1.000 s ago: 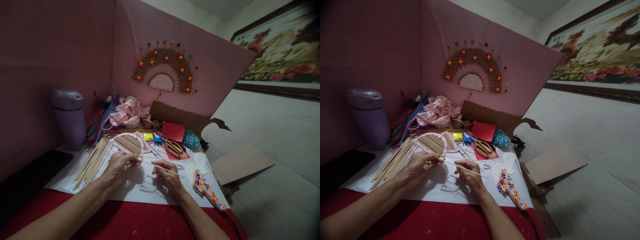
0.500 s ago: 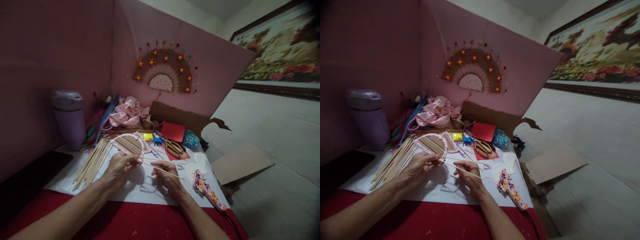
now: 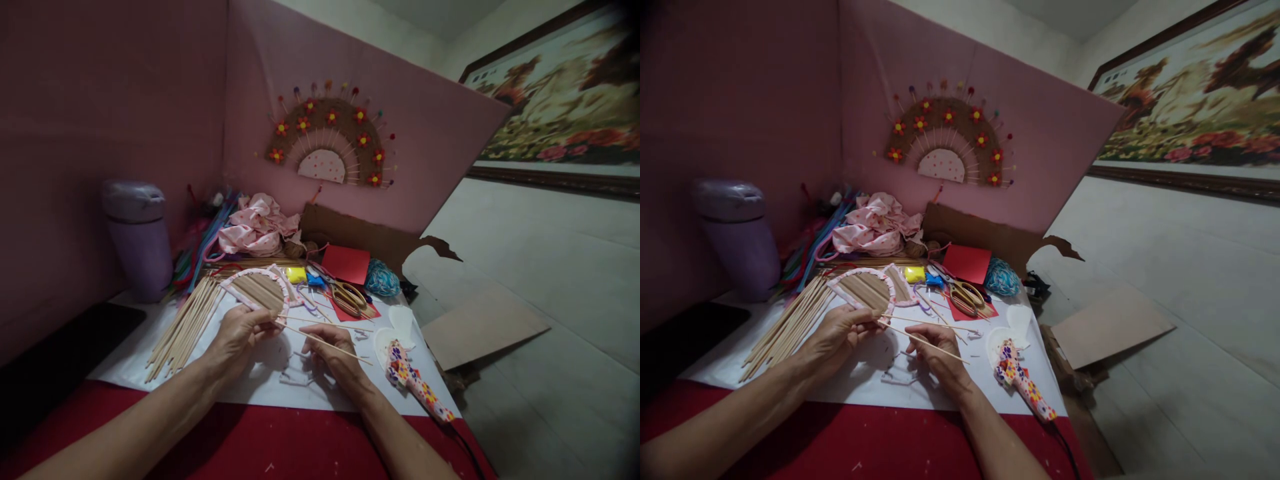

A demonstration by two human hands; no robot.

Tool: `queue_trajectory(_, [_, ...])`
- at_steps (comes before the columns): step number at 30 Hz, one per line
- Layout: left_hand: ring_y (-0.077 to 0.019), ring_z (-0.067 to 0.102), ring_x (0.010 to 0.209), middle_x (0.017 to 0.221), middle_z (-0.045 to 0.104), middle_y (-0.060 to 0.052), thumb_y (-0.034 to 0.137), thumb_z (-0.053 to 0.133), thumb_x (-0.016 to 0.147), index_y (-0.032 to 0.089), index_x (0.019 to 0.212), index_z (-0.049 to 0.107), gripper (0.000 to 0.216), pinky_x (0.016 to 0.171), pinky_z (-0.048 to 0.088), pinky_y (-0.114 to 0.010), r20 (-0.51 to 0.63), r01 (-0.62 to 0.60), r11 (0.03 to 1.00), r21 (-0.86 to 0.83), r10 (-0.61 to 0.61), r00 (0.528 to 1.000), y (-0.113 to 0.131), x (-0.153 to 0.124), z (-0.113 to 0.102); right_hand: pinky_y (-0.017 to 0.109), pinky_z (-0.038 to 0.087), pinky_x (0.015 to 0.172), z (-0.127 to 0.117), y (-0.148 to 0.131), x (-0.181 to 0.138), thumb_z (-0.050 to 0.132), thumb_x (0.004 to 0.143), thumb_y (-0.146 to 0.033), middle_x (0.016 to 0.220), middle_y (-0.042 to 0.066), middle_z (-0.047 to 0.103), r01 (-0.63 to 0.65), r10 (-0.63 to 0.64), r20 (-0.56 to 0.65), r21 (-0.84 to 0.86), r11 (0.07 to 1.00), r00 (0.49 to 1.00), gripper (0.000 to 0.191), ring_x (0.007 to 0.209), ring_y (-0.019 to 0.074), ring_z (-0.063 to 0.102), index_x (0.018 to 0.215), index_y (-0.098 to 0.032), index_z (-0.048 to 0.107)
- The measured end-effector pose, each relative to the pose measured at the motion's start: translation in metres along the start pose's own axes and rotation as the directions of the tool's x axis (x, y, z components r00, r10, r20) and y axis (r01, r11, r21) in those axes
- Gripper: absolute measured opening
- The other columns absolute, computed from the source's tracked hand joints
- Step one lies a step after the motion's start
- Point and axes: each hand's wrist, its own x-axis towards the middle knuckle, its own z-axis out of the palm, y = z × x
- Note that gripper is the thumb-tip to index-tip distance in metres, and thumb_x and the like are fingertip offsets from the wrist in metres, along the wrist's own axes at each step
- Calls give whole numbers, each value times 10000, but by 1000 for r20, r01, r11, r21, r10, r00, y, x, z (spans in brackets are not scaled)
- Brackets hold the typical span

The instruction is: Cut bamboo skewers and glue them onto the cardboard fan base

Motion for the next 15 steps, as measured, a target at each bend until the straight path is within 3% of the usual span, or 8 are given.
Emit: queue_trajectory(15, [-118, 589, 552, 605, 641, -57, 111, 664, 605, 92, 631, 604, 68, 557, 501, -212, -7, -14, 1000, 17, 14, 1000, 0, 0, 0, 156, 304, 376, 2, -1, -1, 710, 672, -336, 532, 4, 623, -4, 3, -14, -33, 999, 1000, 236, 395, 47, 435, 810, -144, 727])
